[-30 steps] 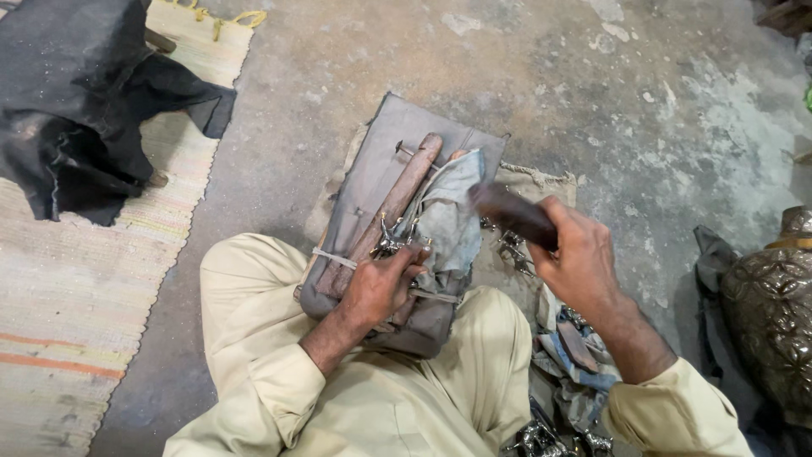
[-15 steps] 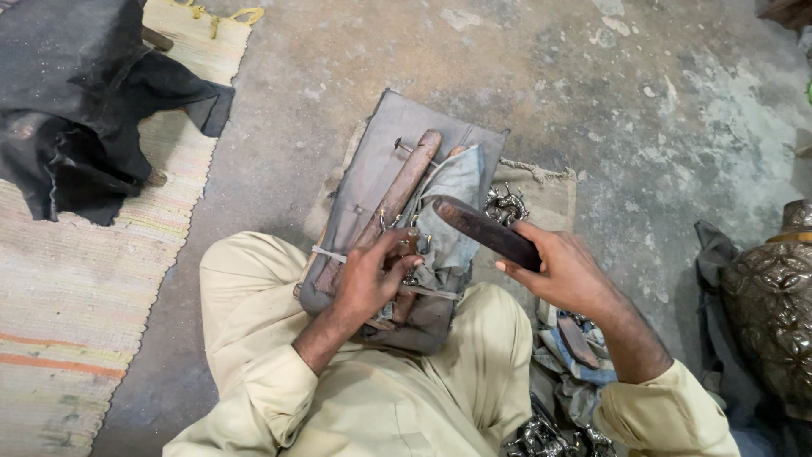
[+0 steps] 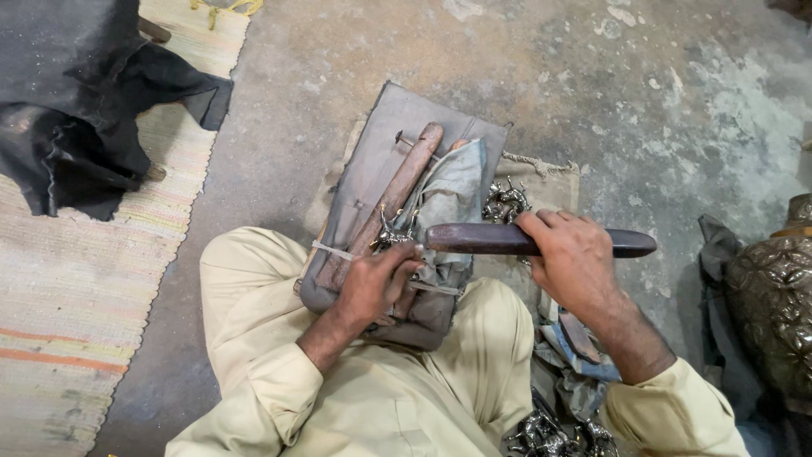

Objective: The person sits on the floor and uses a hammer to repeatedly strike small metal decorative pieces placed on a wooden block. The person adjusts the pieces between strikes and continues hammering throughout the clip.

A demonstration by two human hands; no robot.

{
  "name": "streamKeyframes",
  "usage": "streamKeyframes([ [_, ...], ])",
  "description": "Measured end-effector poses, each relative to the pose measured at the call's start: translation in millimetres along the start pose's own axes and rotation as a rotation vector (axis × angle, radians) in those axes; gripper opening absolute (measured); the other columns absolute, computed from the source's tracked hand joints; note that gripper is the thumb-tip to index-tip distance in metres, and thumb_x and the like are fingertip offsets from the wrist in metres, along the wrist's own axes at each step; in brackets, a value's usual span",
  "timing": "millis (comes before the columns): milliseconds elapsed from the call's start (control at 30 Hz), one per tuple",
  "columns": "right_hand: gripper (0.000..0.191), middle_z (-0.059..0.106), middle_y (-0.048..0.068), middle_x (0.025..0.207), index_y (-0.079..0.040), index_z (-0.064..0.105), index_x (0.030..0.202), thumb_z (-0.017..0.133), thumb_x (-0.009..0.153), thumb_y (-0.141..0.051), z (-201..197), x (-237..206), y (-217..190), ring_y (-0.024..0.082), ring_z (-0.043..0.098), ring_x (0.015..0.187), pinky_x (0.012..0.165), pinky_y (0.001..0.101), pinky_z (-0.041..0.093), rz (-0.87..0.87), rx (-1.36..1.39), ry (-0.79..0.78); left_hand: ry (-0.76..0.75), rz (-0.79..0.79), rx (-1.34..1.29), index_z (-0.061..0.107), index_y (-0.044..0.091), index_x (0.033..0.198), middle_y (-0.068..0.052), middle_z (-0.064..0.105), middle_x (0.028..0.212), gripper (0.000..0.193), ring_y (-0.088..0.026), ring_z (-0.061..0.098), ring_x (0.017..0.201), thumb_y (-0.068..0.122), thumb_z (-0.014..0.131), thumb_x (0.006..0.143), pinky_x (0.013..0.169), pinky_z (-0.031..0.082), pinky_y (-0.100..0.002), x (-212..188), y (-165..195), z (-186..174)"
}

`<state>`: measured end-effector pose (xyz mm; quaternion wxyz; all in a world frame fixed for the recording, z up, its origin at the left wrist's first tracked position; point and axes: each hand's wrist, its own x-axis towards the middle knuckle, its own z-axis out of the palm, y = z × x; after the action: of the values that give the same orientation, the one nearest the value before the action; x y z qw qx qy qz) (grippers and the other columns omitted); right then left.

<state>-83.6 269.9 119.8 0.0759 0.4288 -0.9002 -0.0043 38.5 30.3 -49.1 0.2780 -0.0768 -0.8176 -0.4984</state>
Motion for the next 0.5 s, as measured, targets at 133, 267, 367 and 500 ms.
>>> streamKeyframes([
  [133, 0.036, 0.071, 0.013, 0.084, -0.010, 0.067, 0.109, 0.076, 0.074, -0.010, -1, 3, 0, 0.035, 0.070, 0.081, 0.071, 0.0469, 0.051, 0.126, 0.170, -0.080, 0.157, -0.267, -0.135, 0.063, 0.004, 0.122, -0.011, 0.079, 0.096, 0.032, -0.017, 0.079, 0.083, 0.013, 0.077, 0.094, 0.069, 0.064, -0.031, 12, 10, -9],
  [267, 0.027, 0.068, 0.014, 0.069, -0.011, 0.066, 0.103, 0.079, 0.083, -0.023, 2, 8, 0, 0.034, 0.069, 0.065, 0.063, 0.0463, 0.050, 0.294, 0.362, -0.299, 0.141, -0.342, -0.159, 0.064, 0.005, 0.118, -0.011, 0.080, 0.090, 0.032, -0.016, 0.079, 0.080, 0.017, 0.079, 0.092, 0.066, 0.060, -0.033, 24, 16, -12],
  [367, 0.030, 0.068, 0.014, 0.069, -0.010, 0.067, 0.104, 0.081, 0.083, -0.025, 5, 12, 2, 0.034, 0.068, 0.064, 0.063, 0.0459, 0.050, 0.235, 0.385, -0.296, 0.126, -0.304, -0.025, 0.066, 0.006, 0.118, -0.011, 0.078, 0.089, 0.036, -0.022, 0.078, 0.077, 0.019, 0.083, 0.089, 0.064, 0.059, -0.035, 29, 17, -5],
  [500, 0.037, 0.072, 0.013, 0.086, -0.007, 0.067, 0.110, 0.078, 0.075, -0.012, 10, 16, 2, 0.034, 0.071, 0.075, 0.067, 0.0447, 0.052, -0.016, 0.351, 0.057, 0.143, -0.236, 0.004, 0.065, 0.007, 0.122, -0.012, 0.077, 0.091, 0.038, -0.028, 0.077, 0.077, 0.017, 0.081, 0.090, 0.064, 0.058, -0.038, 26, 15, 1],
])
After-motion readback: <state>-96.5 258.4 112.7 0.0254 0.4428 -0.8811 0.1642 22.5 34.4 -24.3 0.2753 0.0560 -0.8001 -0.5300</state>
